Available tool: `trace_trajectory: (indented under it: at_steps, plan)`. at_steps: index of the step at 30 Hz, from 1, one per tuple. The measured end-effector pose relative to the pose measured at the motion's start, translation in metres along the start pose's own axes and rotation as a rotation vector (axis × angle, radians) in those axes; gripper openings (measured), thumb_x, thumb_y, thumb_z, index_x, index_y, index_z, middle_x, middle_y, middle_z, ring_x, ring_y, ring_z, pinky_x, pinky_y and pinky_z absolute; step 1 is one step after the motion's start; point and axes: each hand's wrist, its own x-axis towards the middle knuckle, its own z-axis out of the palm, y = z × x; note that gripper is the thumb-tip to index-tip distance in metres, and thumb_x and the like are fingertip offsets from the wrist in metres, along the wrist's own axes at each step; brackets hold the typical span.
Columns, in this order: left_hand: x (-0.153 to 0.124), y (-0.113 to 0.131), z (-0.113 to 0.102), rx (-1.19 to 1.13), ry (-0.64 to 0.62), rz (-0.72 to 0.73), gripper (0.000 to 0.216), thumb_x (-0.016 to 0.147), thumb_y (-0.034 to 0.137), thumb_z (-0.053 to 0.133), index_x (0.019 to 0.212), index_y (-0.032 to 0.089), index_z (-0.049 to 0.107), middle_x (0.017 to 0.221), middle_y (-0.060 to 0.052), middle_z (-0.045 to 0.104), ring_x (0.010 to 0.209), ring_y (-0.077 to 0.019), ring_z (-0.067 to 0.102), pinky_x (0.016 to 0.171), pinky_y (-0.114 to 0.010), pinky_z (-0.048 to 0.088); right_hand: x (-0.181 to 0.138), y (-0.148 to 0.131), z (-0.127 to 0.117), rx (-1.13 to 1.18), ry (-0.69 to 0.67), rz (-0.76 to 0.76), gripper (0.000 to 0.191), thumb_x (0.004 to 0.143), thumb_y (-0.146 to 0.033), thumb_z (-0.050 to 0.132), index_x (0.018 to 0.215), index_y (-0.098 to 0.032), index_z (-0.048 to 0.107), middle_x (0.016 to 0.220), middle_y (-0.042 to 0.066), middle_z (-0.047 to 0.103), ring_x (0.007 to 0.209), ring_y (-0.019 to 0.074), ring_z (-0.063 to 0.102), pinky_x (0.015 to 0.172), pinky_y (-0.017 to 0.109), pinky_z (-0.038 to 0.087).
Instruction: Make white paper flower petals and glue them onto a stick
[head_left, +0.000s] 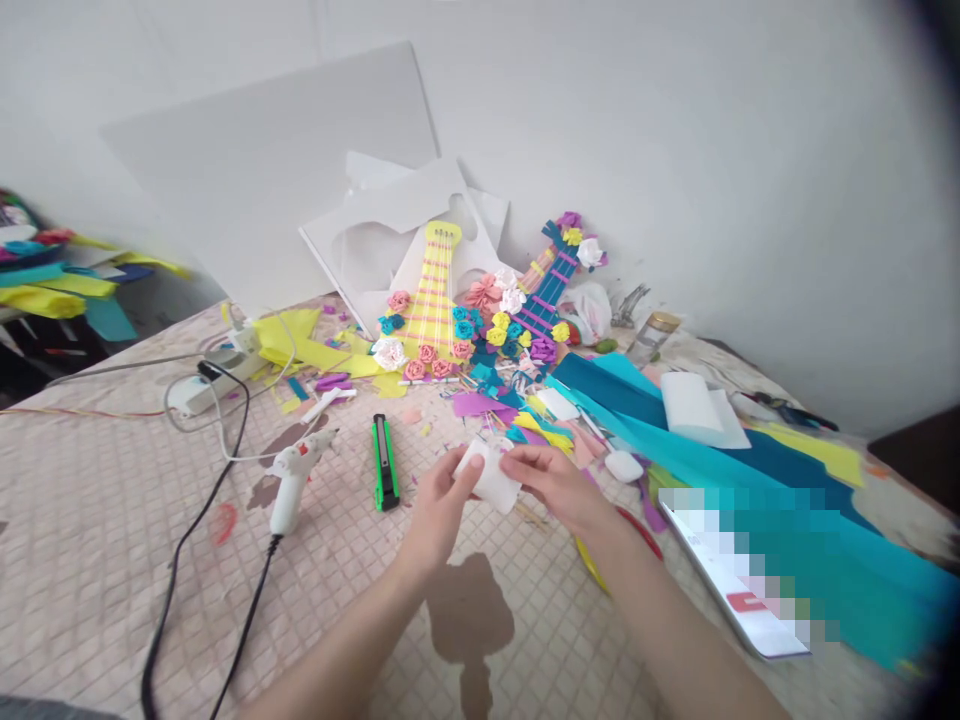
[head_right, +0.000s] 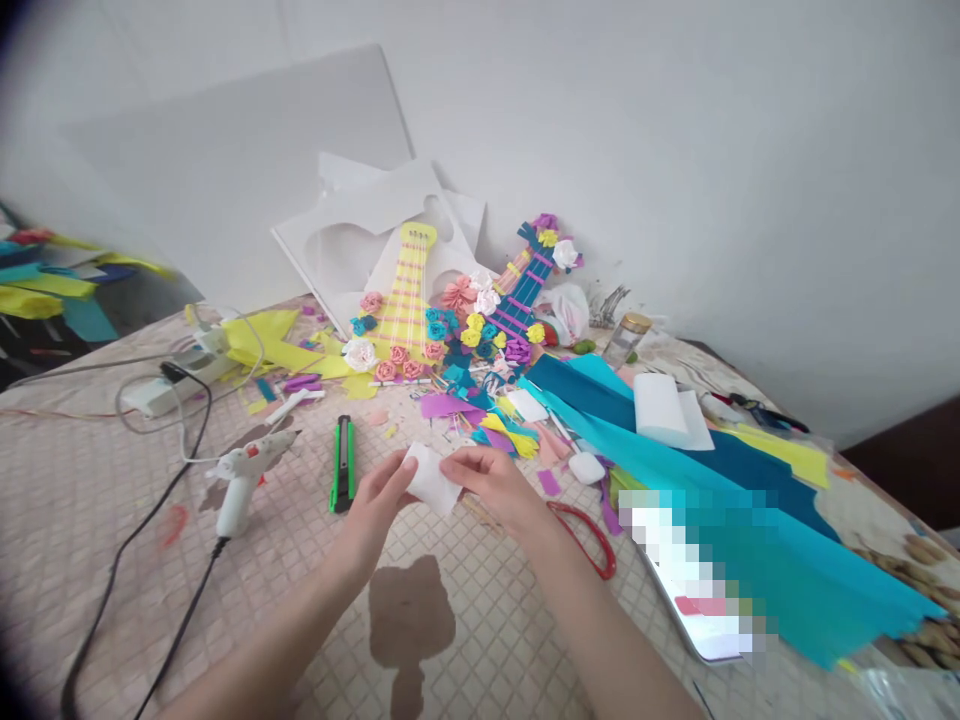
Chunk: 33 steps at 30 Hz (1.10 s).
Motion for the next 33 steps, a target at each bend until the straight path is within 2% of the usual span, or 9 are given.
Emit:
trace_trajectory:
  at_steps: [3,5,9,13,16,19,23,28,33]
  plan:
    - [0.020,-0.001,0.005,0.117,0.038,0.061,0.033,0.078,0.042,0.056,0.064,0.013,0.056,0.060,0.002,0.047,0.058,-0.0094,0.042,0.054,-0.020,0.034,0.005,0.012,-0.005,0.051,0.067,-0.017,0.030,0.065,-0.046,0.068,0.073,-0.016,0.066,0.066,0.001,0.060,0.061,0.0120,0.055,0.059,0.026,0.043]
    - [0.033,-0.007,0.005,0.126,0.035,0.053,0.034,0.077,0.042,0.056,0.060,0.012,0.054,0.056,0.003,0.042,0.054,-0.0086,0.037,0.051,-0.020,0.029,0.007,0.019,-0.010,0.061,0.104,-0.031,0.032,0.067,-0.047,0.066,0.076,-0.016,0.066,0.064,0.001,0.060,0.059,0.0116,0.054,0.056,0.025,0.042]
    - [0.047,-0.021,0.001,0.103,0.013,-0.009,0.035,0.077,0.045,0.053,0.065,0.012,0.054,0.057,0.002,0.045,0.053,-0.0093,0.039,0.050,-0.021,0.029,0.005,0.028,-0.016,0.036,0.114,-0.030,0.026,0.068,-0.039,0.069,0.075,-0.014,0.067,0.061,0.000,0.059,0.055,0.0102,0.051,0.053,0.024,0.038]
    - [0.041,-0.031,-0.001,0.066,-0.020,-0.068,0.033,0.079,0.045,0.051,0.072,0.012,0.055,0.063,0.000,0.050,0.059,-0.0116,0.046,0.056,-0.022,0.037,-0.001,0.034,-0.013,0.016,0.115,-0.006,0.021,0.069,-0.035,0.068,0.066,-0.014,0.065,0.058,-0.001,0.057,0.055,0.0093,0.049,0.055,0.023,0.039]
    - [0.033,-0.031,-0.002,0.068,-0.012,-0.093,0.029,0.078,0.041,0.055,0.073,0.013,0.055,0.064,0.000,0.051,0.060,-0.0120,0.047,0.058,-0.023,0.038,-0.004,0.040,-0.009,0.027,0.130,0.020,0.020,0.071,-0.036,0.067,0.069,-0.016,0.064,0.061,-0.001,0.057,0.058,0.0104,0.051,0.057,0.024,0.042]
    - [0.026,-0.026,-0.003,0.210,0.017,-0.033,0.025,0.078,0.037,0.058,0.068,0.014,0.058,0.062,0.001,0.052,0.061,-0.0123,0.047,0.058,-0.022,0.037,-0.008,0.043,-0.007,0.005,0.135,0.006,0.019,0.070,-0.036,0.068,0.078,-0.018,0.065,0.071,0.000,0.060,0.065,0.0124,0.054,0.061,0.025,0.045]
    - [0.020,-0.020,-0.002,0.381,-0.058,0.120,0.018,0.082,0.032,0.055,0.078,0.016,0.063,0.073,-0.002,0.062,0.070,-0.0148,0.055,0.067,-0.025,0.041,-0.015,0.041,-0.003,-0.153,0.187,-0.136,0.011,0.074,-0.030,0.065,0.080,-0.021,0.065,0.083,0.002,0.062,0.077,0.0153,0.057,0.068,0.026,0.047]
    - [0.014,-0.021,-0.003,0.317,-0.077,0.271,0.010,0.082,0.024,0.056,0.079,0.017,0.062,0.078,-0.003,0.063,0.075,-0.0144,0.057,0.070,-0.026,0.043,-0.022,0.036,0.000,-0.371,0.282,-0.331,0.004,0.078,-0.022,0.060,0.076,-0.021,0.062,0.079,0.002,0.062,0.078,0.0159,0.057,0.070,0.028,0.046]
    - [0.014,-0.024,-0.003,0.298,-0.080,0.237,0.009,0.083,0.023,0.055,0.079,0.017,0.061,0.076,-0.002,0.062,0.072,-0.0137,0.056,0.067,-0.026,0.044,-0.026,0.035,0.002,-0.436,0.263,-0.391,0.004,0.078,-0.019,0.060,0.078,-0.022,0.062,0.080,0.002,0.062,0.078,0.0174,0.057,0.068,0.030,0.047]
